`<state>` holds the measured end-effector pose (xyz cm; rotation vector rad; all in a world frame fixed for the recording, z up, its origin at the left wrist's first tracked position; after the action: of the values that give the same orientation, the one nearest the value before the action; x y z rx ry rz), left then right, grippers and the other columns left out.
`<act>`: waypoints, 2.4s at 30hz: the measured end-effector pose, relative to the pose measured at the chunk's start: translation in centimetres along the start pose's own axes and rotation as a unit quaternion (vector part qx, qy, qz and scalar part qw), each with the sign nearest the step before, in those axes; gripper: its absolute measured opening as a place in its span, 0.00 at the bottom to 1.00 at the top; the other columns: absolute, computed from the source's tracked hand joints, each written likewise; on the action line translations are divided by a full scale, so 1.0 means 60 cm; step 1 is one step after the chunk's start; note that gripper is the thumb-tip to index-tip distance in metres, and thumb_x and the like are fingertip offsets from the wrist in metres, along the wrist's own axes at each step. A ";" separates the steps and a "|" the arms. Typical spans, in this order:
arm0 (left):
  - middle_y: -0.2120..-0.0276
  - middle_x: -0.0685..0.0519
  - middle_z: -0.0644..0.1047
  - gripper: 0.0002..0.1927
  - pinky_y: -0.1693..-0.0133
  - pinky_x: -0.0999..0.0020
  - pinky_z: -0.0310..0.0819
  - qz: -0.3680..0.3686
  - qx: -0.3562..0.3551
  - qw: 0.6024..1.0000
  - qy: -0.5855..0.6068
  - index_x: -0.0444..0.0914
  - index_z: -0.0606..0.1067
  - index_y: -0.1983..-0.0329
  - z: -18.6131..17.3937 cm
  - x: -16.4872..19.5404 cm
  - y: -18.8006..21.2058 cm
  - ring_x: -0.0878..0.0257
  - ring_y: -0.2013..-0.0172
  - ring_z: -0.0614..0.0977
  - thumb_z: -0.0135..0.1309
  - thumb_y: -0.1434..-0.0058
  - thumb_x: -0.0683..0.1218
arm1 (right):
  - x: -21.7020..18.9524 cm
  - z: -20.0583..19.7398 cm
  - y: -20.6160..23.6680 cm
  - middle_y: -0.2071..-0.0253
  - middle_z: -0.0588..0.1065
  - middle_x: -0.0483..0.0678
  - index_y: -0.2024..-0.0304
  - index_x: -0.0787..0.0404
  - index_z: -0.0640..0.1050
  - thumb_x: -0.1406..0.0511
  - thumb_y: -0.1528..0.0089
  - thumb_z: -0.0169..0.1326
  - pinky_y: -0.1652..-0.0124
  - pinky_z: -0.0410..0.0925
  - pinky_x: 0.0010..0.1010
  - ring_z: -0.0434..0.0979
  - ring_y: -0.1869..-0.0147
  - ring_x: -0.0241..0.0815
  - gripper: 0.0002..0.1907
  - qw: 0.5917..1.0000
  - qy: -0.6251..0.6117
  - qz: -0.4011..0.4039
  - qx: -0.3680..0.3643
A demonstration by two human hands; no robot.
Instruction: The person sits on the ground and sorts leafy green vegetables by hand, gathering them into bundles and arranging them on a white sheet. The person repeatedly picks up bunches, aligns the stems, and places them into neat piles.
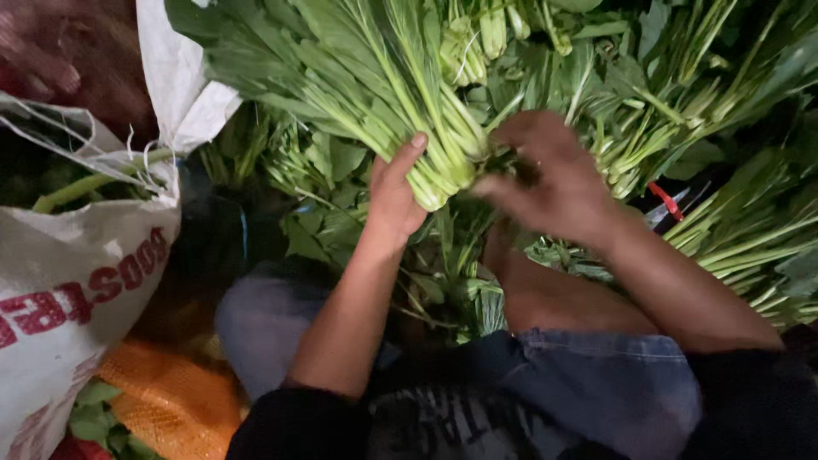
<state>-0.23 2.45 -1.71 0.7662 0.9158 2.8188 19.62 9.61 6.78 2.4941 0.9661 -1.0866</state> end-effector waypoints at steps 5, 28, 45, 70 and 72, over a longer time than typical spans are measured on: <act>0.48 0.44 0.77 0.25 0.51 0.56 0.78 -0.006 0.012 1.000 -0.022 0.27 0.68 0.36 -0.053 -0.009 -0.031 0.53 0.52 0.81 0.59 0.31 0.43 | -0.035 0.063 -0.053 0.57 0.71 0.57 0.44 0.68 0.75 0.56 0.38 0.65 0.60 0.71 0.45 0.73 0.55 0.53 0.28 0.992 0.110 0.004 -0.055; 0.39 0.42 0.72 0.32 0.43 0.53 0.76 -0.162 -0.052 0.968 -0.186 0.34 0.59 0.28 0.189 0.107 0.279 0.50 0.42 0.78 0.49 0.36 0.42 | -0.232 -0.093 0.082 0.47 0.77 0.62 0.40 0.66 0.65 0.51 0.49 0.68 0.47 0.68 0.42 0.78 0.44 0.54 0.44 0.870 -0.230 0.388 -0.196; 0.40 0.42 0.73 0.30 0.46 0.53 0.75 -0.440 -0.129 0.816 -0.353 0.33 0.62 0.30 0.316 -0.118 0.422 0.50 0.43 0.76 0.54 0.35 0.43 | -0.344 -0.169 0.446 0.40 0.72 0.54 0.27 0.64 0.55 0.60 0.44 0.69 0.47 0.72 0.41 0.73 0.40 0.46 0.50 0.708 -0.510 0.417 0.254; 0.29 0.32 0.61 0.46 0.33 0.50 0.58 -0.034 -0.312 0.586 -0.747 0.31 0.53 0.23 0.302 -0.588 0.092 0.41 0.29 0.63 0.45 0.32 0.66 | 0.178 -0.005 0.712 0.27 0.56 0.73 0.25 0.74 0.45 0.52 0.39 0.75 0.31 0.57 0.45 0.58 0.23 0.63 0.63 0.715 -0.228 0.482 0.452; 0.27 0.35 0.62 0.43 0.30 0.52 0.58 -0.028 -0.318 0.614 -0.722 0.33 0.54 0.23 0.292 -0.592 0.097 0.43 0.27 0.63 0.43 0.30 0.65 | 0.173 -0.006 0.715 0.27 0.60 0.70 0.24 0.73 0.47 0.52 0.35 0.70 0.29 0.58 0.44 0.62 0.23 0.61 0.57 0.716 -0.223 0.458 0.477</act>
<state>39.65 -0.97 -1.68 2.0677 -0.3395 1.2413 53.47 -17.36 -1.81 2.4484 -1.1920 -1.8412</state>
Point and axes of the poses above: each hand's wrist, its own y-axis away from the middle knuckle, its own z-axis out of the palm, x = y × z, the point moved 3 cm from there along -y, towards the middle knuckle
